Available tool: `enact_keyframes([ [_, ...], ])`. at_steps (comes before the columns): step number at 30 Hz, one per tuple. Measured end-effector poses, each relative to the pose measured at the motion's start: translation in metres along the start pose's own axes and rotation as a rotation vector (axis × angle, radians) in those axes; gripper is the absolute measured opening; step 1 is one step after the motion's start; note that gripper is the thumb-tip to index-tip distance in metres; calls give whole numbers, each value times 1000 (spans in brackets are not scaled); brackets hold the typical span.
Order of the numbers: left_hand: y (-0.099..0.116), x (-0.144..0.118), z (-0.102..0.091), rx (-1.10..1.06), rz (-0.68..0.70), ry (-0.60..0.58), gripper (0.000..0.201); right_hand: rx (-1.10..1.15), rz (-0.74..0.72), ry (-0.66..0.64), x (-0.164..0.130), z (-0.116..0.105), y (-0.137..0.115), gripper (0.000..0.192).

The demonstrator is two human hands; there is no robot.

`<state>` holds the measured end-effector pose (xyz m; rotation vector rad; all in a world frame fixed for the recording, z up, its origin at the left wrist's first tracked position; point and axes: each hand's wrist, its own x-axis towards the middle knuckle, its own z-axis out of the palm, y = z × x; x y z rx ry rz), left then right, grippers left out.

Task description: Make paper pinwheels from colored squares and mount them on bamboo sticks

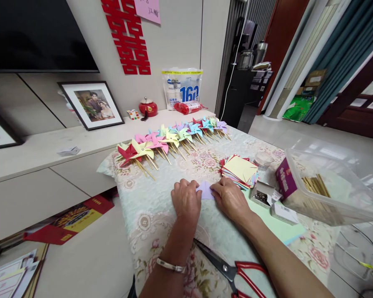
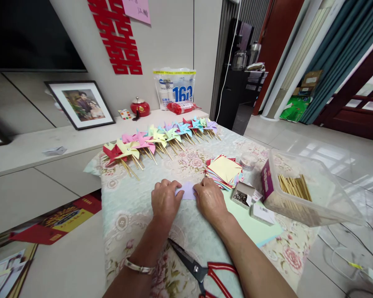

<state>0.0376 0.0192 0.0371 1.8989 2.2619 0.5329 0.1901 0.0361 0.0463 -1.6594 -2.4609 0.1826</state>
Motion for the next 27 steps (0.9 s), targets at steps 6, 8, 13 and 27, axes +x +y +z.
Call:
enact_keyframes([
  [6,4,-3,0,49,48,-72,18,17,-63,11,3,5,1,24],
  [8,3,-4,1,9,38,-98,20,73,-76,-7,3,5,1,27],
  [13,2,-5,4,-49,12,-95,13,148,-67,-24,2,5,0,22],
  [27,4,-10,1,-54,-56,-99,13,239,15,-16,4,10,1,10],
])
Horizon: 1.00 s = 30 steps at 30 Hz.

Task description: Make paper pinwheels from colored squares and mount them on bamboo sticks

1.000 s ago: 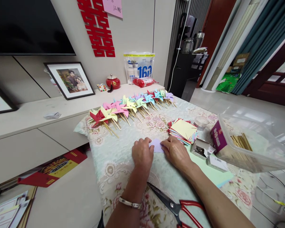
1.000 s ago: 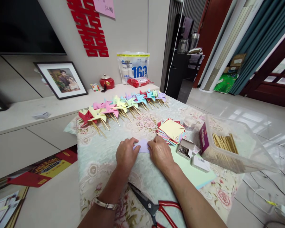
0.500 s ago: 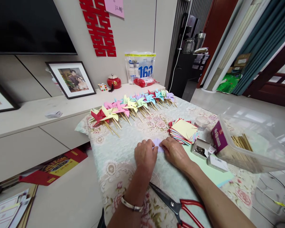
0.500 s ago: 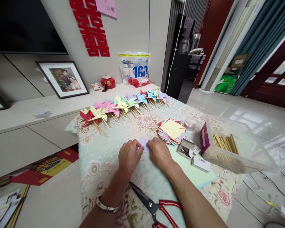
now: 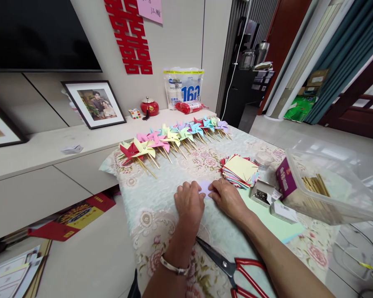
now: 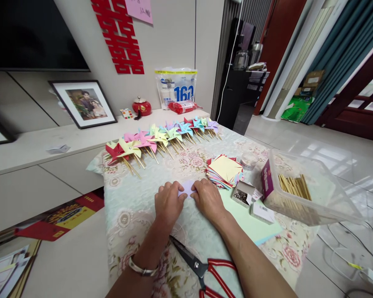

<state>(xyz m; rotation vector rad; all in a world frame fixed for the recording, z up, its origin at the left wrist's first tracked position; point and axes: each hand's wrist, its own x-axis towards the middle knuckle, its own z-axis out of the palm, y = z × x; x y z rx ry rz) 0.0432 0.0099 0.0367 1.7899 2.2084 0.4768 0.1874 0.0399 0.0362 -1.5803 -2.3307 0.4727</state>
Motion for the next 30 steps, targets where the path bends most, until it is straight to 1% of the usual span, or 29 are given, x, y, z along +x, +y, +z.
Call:
enact_keyframes([
  [3,-4,1,1,-36,-22,-15,12,27,14,2,0,1,1,10],
  [7,-5,2,1,-64,-30,-10,13,15,27,8,-1,1,-2,17],
  [11,-6,2,0,-91,-32,-23,14,55,31,-8,0,2,0,14],
  [15,-8,2,0,-128,-45,-28,19,95,2,17,0,5,5,22],
  [18,-9,4,0,-130,-58,-4,30,79,-18,88,-1,5,7,24],
  [20,-9,5,-1,-121,-48,1,35,44,-9,110,-2,4,6,26],
  [25,-10,5,-2,-144,-27,-28,37,-17,26,74,-4,1,4,36],
  [28,-11,5,-2,-170,-38,-37,38,4,33,73,-4,1,5,45],
  [30,-12,5,-2,-179,-43,-37,33,45,34,80,-3,2,6,50],
])
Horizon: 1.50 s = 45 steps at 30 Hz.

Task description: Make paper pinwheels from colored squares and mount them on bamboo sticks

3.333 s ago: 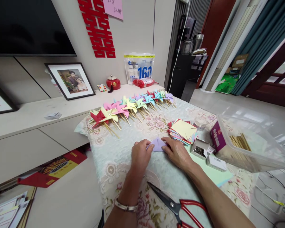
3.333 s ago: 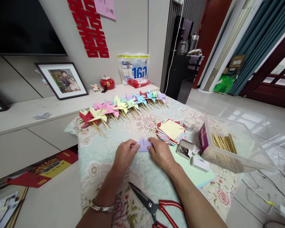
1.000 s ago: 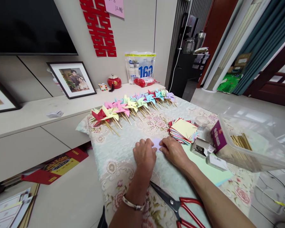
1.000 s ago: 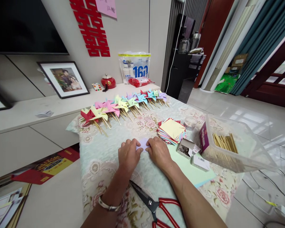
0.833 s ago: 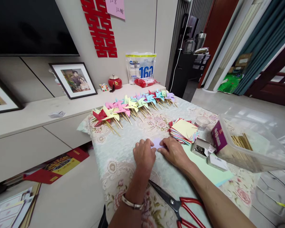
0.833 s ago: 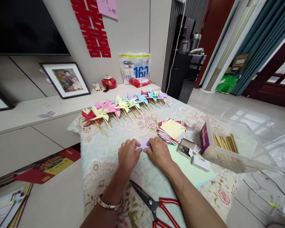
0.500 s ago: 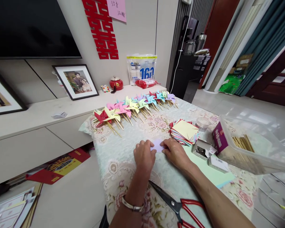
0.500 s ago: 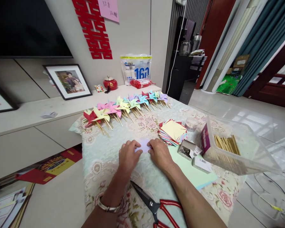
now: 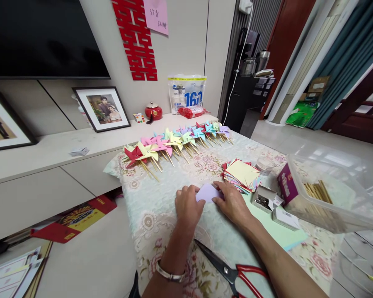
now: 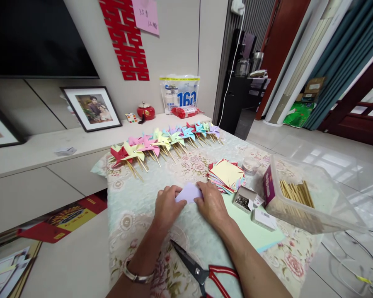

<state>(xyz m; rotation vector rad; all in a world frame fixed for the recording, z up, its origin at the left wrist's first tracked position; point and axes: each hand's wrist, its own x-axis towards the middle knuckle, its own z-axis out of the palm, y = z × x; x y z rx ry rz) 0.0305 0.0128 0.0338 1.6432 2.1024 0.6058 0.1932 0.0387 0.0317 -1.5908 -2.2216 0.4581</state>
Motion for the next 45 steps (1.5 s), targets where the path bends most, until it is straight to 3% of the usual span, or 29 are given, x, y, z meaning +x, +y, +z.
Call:
enact_keyframes([
  [8,-1,0,0,-90,31,48,9,144,-31,12,0,-2,4,50],
  [15,-2,5,4,-471,114,135,10,321,-41,43,1,-2,7,35],
  [18,3,6,8,-737,73,218,34,418,-10,85,3,-1,8,28],
  [21,10,5,12,-1080,-35,192,70,550,20,113,5,0,8,32],
  [23,14,2,15,-1254,-99,134,79,629,29,112,6,1,7,33],
  [26,17,-1,18,-1405,-173,87,76,697,22,75,5,3,6,31],
  [31,16,-1,19,-1460,-229,96,58,694,42,49,4,3,0,34],
  [36,13,2,14,-1424,-205,123,57,709,122,190,1,-4,-4,59],
  [41,15,4,14,-1368,-135,49,64,1057,181,43,2,-2,-4,72],
  [45,16,3,21,-1354,-144,17,68,1178,221,97,5,4,-2,66],
])
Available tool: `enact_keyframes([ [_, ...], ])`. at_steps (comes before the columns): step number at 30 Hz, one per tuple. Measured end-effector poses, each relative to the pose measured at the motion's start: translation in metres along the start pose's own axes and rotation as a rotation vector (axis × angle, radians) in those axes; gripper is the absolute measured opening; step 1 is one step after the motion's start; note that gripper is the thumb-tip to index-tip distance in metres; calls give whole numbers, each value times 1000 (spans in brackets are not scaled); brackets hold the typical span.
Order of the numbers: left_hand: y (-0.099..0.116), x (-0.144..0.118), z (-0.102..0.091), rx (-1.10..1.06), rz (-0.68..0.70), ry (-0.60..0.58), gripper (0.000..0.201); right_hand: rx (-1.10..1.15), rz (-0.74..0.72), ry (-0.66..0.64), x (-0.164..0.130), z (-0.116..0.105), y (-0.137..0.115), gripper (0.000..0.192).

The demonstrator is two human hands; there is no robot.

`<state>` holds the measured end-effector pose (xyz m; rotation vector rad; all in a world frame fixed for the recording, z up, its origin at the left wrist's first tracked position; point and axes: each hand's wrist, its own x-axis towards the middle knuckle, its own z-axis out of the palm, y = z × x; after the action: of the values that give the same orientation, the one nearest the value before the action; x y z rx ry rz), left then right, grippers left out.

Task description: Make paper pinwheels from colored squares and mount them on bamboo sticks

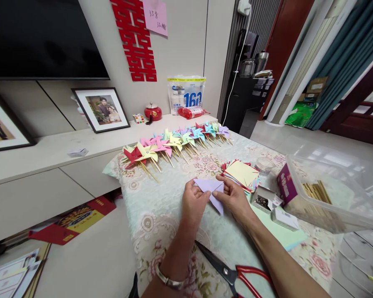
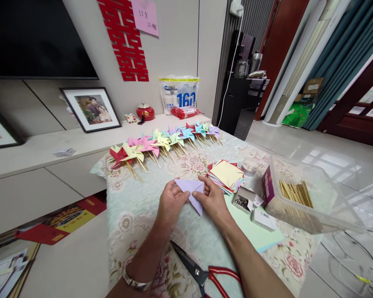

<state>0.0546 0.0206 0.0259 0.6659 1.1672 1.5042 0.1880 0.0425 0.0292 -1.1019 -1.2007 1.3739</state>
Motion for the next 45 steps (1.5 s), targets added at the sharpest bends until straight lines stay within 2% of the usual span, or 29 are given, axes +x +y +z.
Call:
enact_keyframes([
  [5,-2,-3,0,39,-63,-30,47,31,-40,48,2,0,3,60],
  [9,5,-5,0,70,-46,-26,37,-37,-7,16,1,-2,1,62],
  [13,6,-6,-1,111,-9,-109,27,-150,-38,80,0,-5,0,59],
  [18,1,-7,-2,169,25,-165,25,-37,-7,58,0,-5,-1,54],
  [26,6,-5,0,158,-56,-92,23,-72,-27,46,2,-5,3,45],
  [30,10,-3,-4,91,-72,-29,22,-126,-147,13,1,-10,0,43],
  [34,11,-3,-10,3,-80,15,25,-295,-362,-57,-2,-15,-9,30],
  [39,10,-3,-15,-11,-117,-30,30,-532,-533,-166,-4,-16,-9,36],
  [45,8,-3,-16,22,-140,-64,30,-713,-628,-213,0,-18,-1,23],
])
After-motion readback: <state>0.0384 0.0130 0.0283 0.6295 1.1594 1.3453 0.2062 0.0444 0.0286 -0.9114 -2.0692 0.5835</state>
